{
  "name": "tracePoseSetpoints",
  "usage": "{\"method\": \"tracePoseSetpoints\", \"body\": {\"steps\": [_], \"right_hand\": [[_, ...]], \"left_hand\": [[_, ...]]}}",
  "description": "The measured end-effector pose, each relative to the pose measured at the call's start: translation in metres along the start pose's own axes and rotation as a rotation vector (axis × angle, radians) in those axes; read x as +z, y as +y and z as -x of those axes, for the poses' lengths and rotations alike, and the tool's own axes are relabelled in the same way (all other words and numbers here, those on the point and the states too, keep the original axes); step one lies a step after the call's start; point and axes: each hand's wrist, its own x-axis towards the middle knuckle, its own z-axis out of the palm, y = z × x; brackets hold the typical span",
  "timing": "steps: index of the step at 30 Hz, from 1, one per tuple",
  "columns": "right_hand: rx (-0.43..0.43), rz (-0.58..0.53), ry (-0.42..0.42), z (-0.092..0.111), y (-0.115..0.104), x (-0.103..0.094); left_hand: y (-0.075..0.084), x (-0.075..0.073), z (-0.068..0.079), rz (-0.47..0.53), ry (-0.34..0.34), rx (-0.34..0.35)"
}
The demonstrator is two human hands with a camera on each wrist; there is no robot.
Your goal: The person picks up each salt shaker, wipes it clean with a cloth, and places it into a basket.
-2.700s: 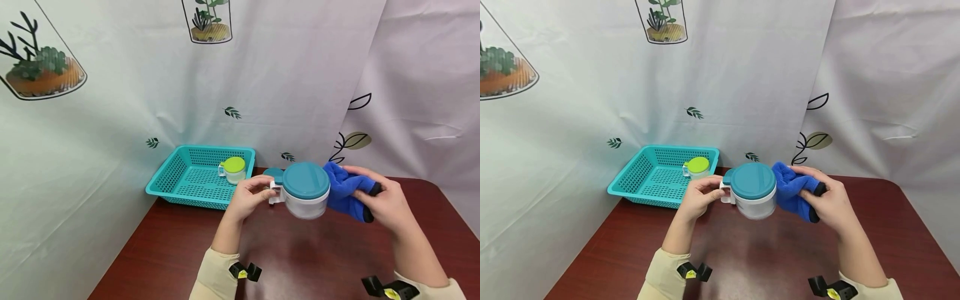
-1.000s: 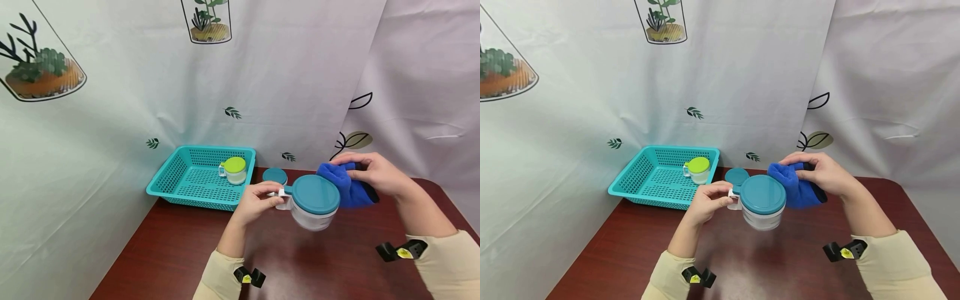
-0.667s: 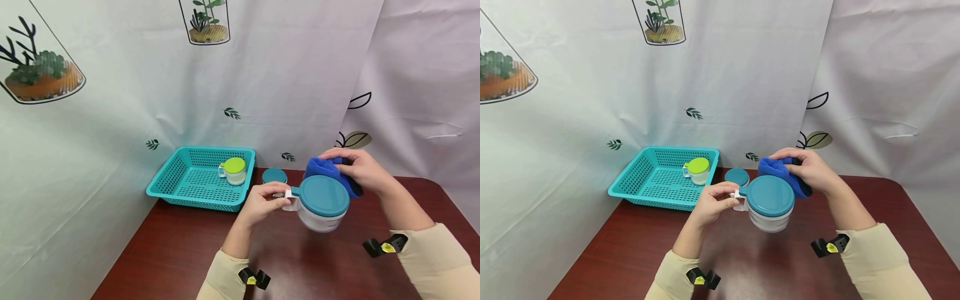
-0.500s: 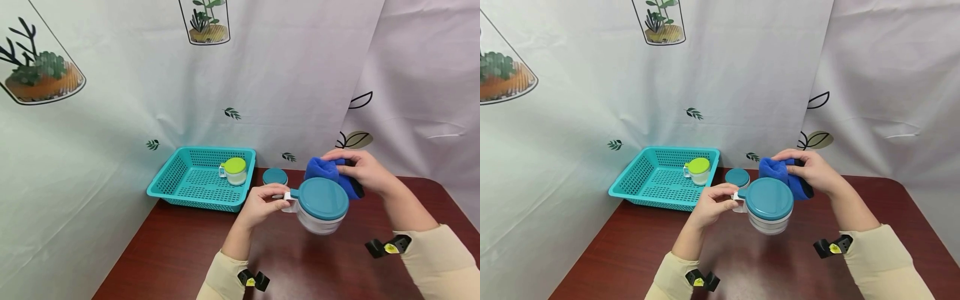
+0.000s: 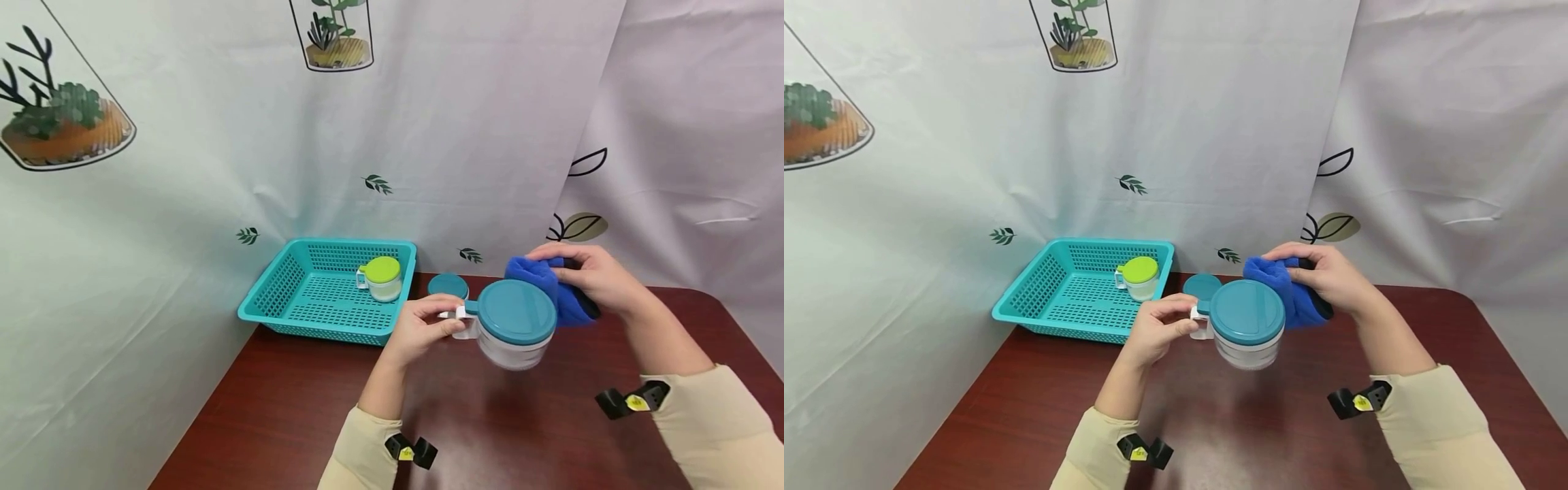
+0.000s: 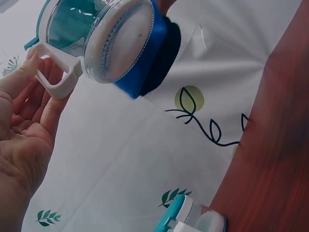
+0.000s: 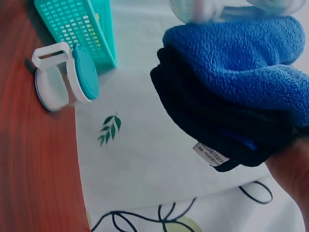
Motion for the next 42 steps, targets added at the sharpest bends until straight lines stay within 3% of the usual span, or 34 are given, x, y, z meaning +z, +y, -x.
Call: {"method": "tracePoseSetpoints", "body": {"steps": [4, 7, 10, 18, 28, 36, 42], "right_hand": [[0.037, -0.002, -0.006, -0.01, -0.002, 0.013], [0.006, -0.027, -0.069, -0.018, -0.003, 0.024], [-0.022, -0.037, -0.107, -0.022, -0.004, 0.027], [-0.01, 0.086, -0.046, -0.011, -0.008, 0.011], [-0.02, -0.008, -0.091, -0.012, -0.007, 0.02], [-0.015, 0.002, -0.025, -0.001, -0.005, 0.002], [0.013, -0.025, 0.015, -0.004, -0.004, 0.011]], "left_hand": [[-0.001, 0.006, -0.002, 0.037, -0.034, 0.008], [-0.004, 0.011, -0.003, 0.051, -0.086, 0.033], [-0.004, 0.013, -0.002, 0.042, -0.094, 0.049], [0.002, 0.005, 0.001, 0.065, -0.048, 0.003], [-0.002, 0.012, 0.0, 0.048, -0.092, 0.065], [0.0, 0.004, 0.004, 0.036, -0.029, 0.029], [-0.002, 0.009, 0.001, 0.049, -0.037, 0.037]]}}
